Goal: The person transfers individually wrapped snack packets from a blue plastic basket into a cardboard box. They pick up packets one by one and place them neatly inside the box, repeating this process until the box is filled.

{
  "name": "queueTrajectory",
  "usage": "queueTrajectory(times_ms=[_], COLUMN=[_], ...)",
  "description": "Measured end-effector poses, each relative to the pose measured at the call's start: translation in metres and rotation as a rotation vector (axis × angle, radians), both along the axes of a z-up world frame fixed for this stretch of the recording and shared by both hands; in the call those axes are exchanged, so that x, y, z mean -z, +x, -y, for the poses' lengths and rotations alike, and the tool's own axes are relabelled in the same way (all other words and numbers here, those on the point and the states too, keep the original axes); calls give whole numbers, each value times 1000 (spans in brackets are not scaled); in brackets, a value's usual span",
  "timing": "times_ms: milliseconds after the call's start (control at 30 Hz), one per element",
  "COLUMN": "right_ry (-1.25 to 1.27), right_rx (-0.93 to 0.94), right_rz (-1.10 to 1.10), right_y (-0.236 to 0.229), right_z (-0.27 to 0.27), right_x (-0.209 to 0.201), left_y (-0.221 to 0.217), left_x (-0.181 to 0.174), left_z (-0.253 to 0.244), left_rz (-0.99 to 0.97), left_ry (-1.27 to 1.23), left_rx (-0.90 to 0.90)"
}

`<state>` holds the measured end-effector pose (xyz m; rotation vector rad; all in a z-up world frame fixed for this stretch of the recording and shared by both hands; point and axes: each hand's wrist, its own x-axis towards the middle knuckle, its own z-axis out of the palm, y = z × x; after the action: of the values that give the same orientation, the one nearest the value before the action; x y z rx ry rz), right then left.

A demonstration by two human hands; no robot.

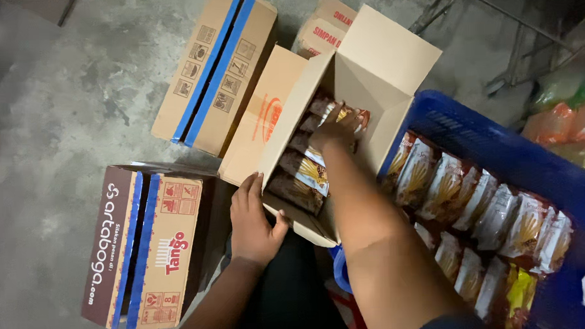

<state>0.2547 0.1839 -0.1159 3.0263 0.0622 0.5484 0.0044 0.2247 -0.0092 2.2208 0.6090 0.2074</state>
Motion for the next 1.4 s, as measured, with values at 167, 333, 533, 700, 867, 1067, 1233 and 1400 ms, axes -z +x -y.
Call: queueTrajectory(times_ms=[167, 333, 533, 700, 867, 1067, 1233, 1400], right_ry=[-21, -36, 103, 771, 1611, 1235, 1386, 1300], right_rx=[90, 77, 20, -15, -583, -139, 46, 160], right_rz=[-1074, -1078, -894, -907, -1020, -812, -797, -860], right_y=[45, 45, 68, 42, -57, -184, -253, -238], right_z=[1, 5, 28, 78, 220, 418, 495, 533], right_x=[-11, -4, 2, -100, -217, -158, -182, -209], left_y=[-1, 1, 1, -2, -1, -16, -46, -79], left_x=[-6, -10, 4, -1, -19, -20, -17, -17], left_z=[-3, -3, -3, 6, 16, 30, 44, 49], left_rz=[-13, -35, -17, 33, 13, 123, 366, 523], left_ry=[-21, -21, 43, 52, 91, 233, 98, 335], left_rx=[1, -1, -11, -36, -110, -125, 6, 184])
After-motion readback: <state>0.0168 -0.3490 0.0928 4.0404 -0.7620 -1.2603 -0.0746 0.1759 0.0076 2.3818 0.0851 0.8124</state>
